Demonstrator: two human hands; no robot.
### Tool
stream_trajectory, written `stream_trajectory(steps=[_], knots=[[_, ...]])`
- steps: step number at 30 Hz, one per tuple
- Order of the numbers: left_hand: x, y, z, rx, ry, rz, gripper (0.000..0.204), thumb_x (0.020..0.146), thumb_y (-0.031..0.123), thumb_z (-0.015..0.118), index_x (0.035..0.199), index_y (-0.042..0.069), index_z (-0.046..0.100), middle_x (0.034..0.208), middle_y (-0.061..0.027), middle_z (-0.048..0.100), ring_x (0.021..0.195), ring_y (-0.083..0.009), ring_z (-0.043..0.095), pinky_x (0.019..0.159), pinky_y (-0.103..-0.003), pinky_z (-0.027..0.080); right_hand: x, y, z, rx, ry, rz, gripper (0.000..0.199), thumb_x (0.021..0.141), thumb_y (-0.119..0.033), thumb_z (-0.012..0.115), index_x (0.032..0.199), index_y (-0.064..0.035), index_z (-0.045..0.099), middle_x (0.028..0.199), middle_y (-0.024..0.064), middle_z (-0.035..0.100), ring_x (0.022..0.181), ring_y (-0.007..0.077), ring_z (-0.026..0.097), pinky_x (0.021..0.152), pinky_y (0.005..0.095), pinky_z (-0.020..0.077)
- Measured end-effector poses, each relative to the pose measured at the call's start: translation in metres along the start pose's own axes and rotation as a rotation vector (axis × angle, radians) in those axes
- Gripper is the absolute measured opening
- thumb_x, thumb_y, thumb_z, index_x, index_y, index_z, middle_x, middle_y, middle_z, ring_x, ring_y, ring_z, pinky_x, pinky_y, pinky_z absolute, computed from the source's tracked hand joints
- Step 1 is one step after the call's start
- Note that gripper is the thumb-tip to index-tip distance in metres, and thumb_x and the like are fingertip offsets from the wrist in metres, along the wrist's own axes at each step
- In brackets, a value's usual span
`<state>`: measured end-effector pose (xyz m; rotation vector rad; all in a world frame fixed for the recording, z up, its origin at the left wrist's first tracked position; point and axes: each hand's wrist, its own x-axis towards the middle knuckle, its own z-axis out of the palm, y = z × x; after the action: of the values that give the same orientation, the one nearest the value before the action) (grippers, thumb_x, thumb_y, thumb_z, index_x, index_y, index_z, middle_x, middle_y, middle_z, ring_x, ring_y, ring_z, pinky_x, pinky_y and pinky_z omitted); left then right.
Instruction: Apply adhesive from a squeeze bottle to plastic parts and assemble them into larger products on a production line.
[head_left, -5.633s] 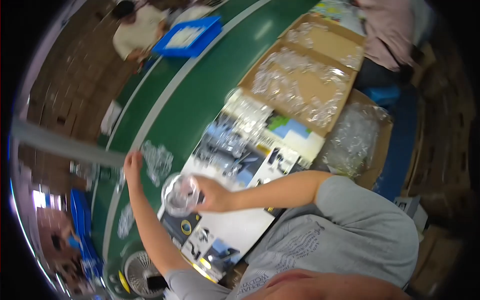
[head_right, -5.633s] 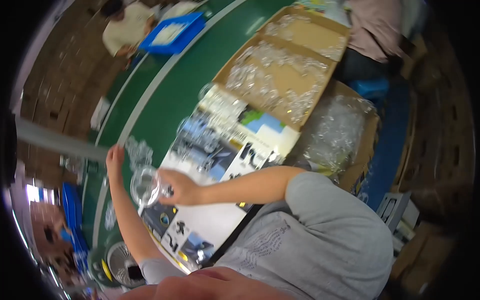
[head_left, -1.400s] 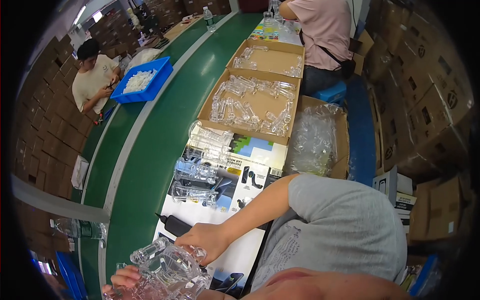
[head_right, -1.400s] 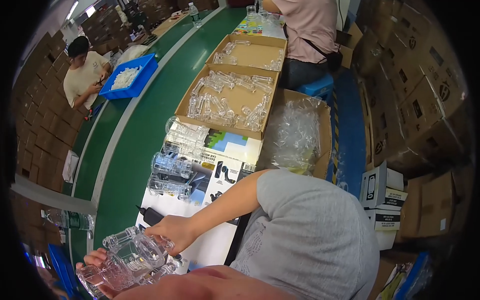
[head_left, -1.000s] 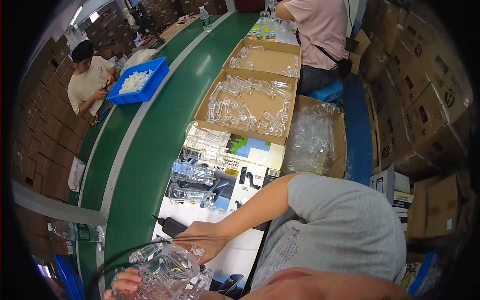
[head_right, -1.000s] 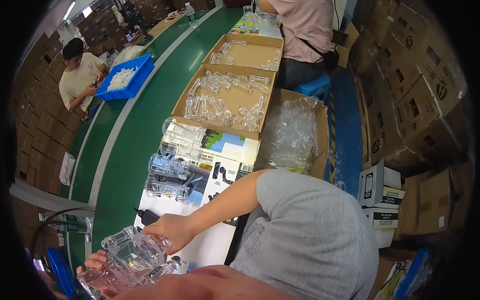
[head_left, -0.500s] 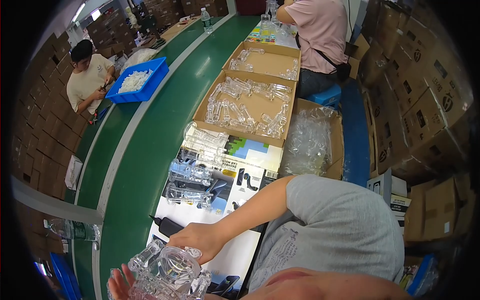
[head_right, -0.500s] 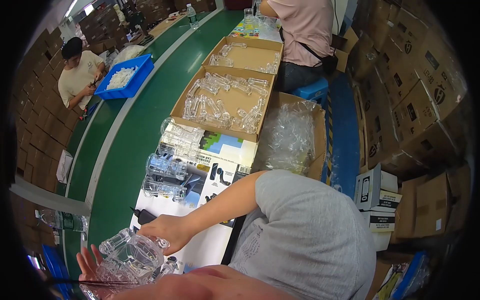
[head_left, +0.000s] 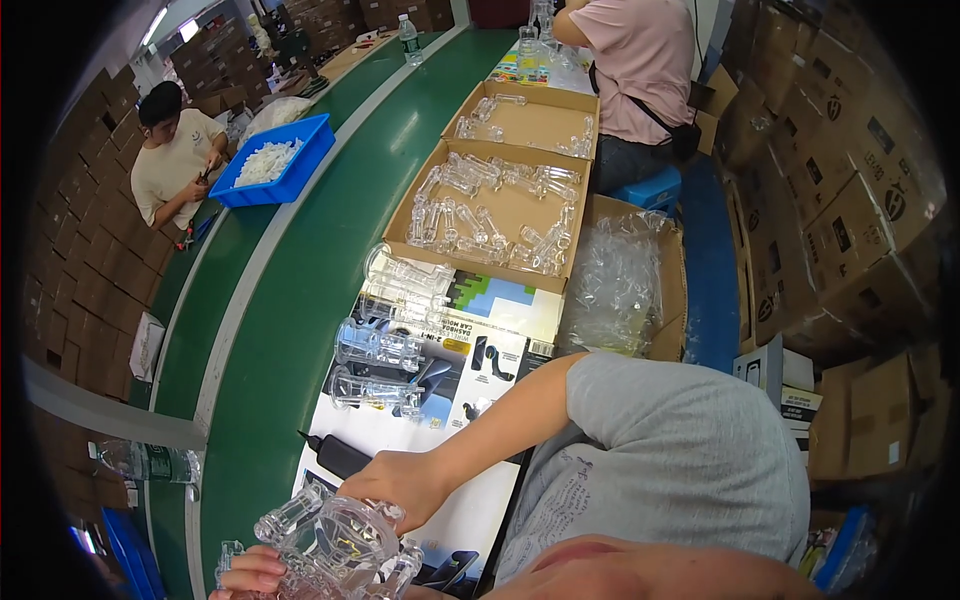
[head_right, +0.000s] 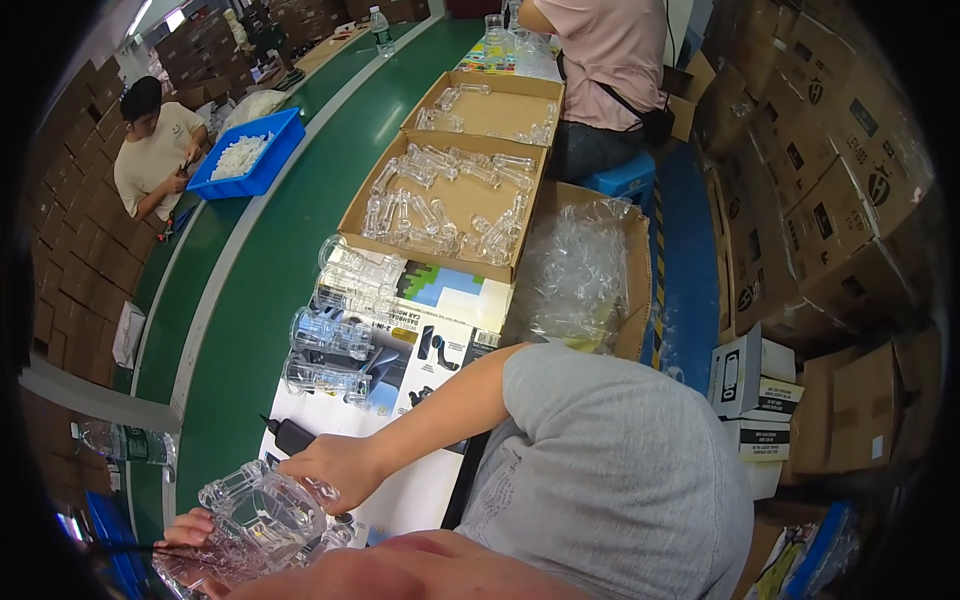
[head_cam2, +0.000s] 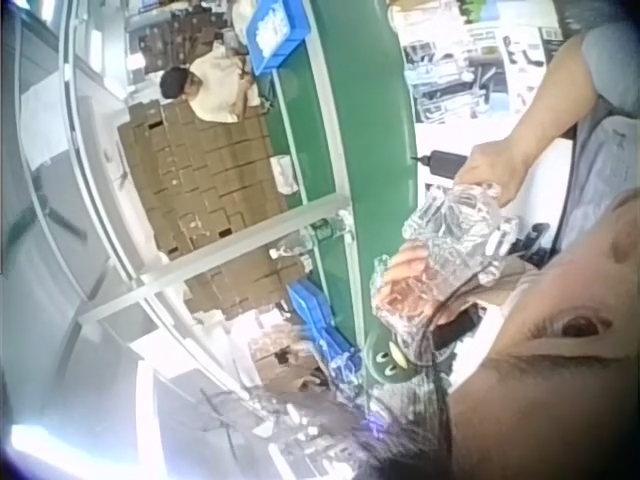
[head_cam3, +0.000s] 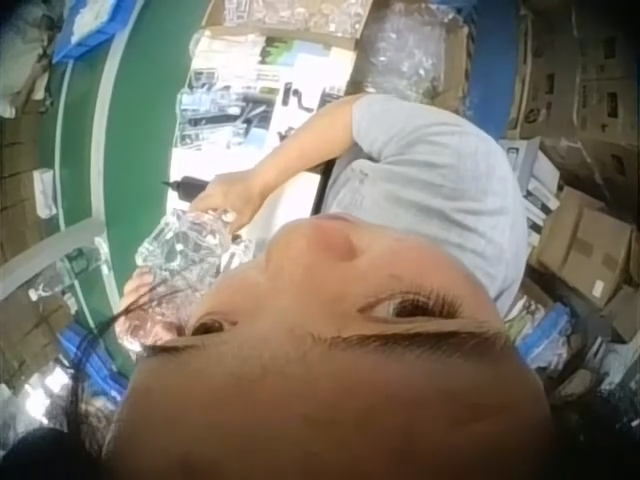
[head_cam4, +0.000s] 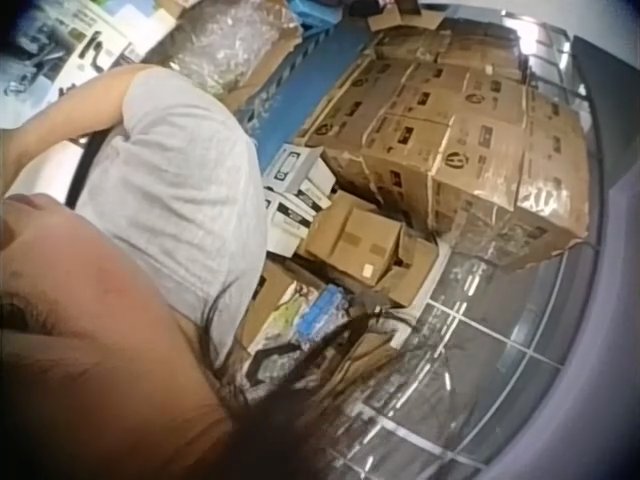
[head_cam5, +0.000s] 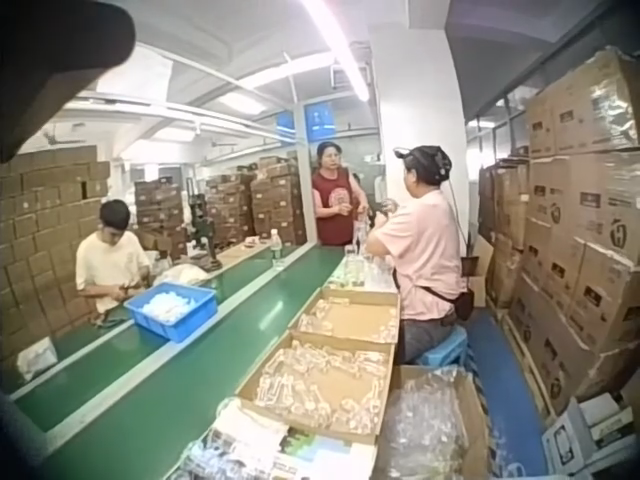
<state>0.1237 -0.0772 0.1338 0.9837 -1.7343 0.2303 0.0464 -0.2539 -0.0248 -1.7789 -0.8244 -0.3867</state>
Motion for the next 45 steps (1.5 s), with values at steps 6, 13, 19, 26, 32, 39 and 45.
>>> stream_trajectory(steps=[6,13,19,26,32,39,45], knots=[[-0.010,0.020,0.082,0.222,1.030,-0.528,0.063,0.082,0.044,0.053,0.126,0.006,0.028,0.089,-0.0090,0.044,0.087,-0.0207,0.045,0.090,-0.039,0.035,0.001,0.003,-0.009,-0.072,0.150,-0.035,0.057,0.063,-0.022,0.070,0.111,-0.0033,0.046,0.089,0.0096,0.057,0.075,0.0284,0.059,0.061,0.0350,0.0480],[-0.004,0.015,0.078,0.220,0.589,-0.355,0.058,0.078,0.038,0.056,0.119,0.004,0.034,0.087,-0.0100,0.044,0.081,-0.0197,0.044,0.078,-0.037,0.035,0.004,0.013,-0.011,-0.031,0.101,-0.044,0.054,0.065,-0.025,0.070,0.109,-0.0042,0.047,0.086,0.0099,0.057,0.074,0.0292,0.059,0.062,0.0354,0.0473],[-0.027,0.007,0.058,0.180,0.770,-0.267,0.067,0.064,0.035,0.068,0.113,0.002,0.036,0.088,-0.0182,0.055,0.079,-0.0285,0.052,0.079,-0.041,0.043,0.012,0.010,-0.004,0.026,0.061,0.184,0.058,0.069,-0.034,0.071,0.115,-0.0069,0.049,0.101,0.0140,0.058,0.087,0.0303,0.059,0.076,0.0363,0.0469],[0.000,0.004,0.072,0.025,0.640,-0.278,0.058,0.060,0.015,0.076,0.104,0.002,0.042,0.085,-0.0176,0.057,0.083,-0.0294,0.057,0.079,-0.045,0.046,0.014,-0.005,-0.022,-0.095,0.115,0.393,0.047,0.068,-0.023,0.073,0.105,-0.0046,0.052,0.094,0.0132,0.058,0.086,0.0283,0.058,0.075,0.0334,0.0456],[0.001,0.005,0.081,0.069,0.502,-0.350,0.060,0.057,0.002,0.076,0.106,0.003,0.043,0.089,-0.0160,0.058,0.086,-0.0260,0.058,0.080,-0.040,0.048,0.014,0.027,-0.004,0.001,0.104,0.441,0.046,0.070,-0.022,0.071,0.107,-0.0049,0.050,0.099,0.0134,0.059,0.092,0.0267,0.058,0.079,0.0326,0.0451],[0.003,0.001,0.086,0.167,0.461,-0.363,0.059,0.059,0.007,0.076,0.107,0.004,0.041,0.088,-0.0149,0.058,0.085,-0.0259,0.058,0.078,-0.039,0.047,0.014,0.036,-0.004,0.026,0.135,0.364,0.046,0.071,-0.022,0.070,0.108,-0.0049,0.050,0.100,0.0134,0.059,0.093,0.0263,0.058,0.079,0.0325,0.0450],[0.003,0.001,0.087,0.183,0.452,-0.377,0.059,0.061,0.013,0.076,0.107,0.004,0.040,0.085,-0.0154,0.058,0.083,-0.0271,0.057,0.077,-0.038,0.046,0.014,0.034,-0.005,0.019,0.145,0.369,0.046,0.072,-0.022,0.070,0.108,-0.0050,0.049,0.101,0.0131,0.058,0.094,0.0261,0.058,0.079,0.0322,0.0450]])
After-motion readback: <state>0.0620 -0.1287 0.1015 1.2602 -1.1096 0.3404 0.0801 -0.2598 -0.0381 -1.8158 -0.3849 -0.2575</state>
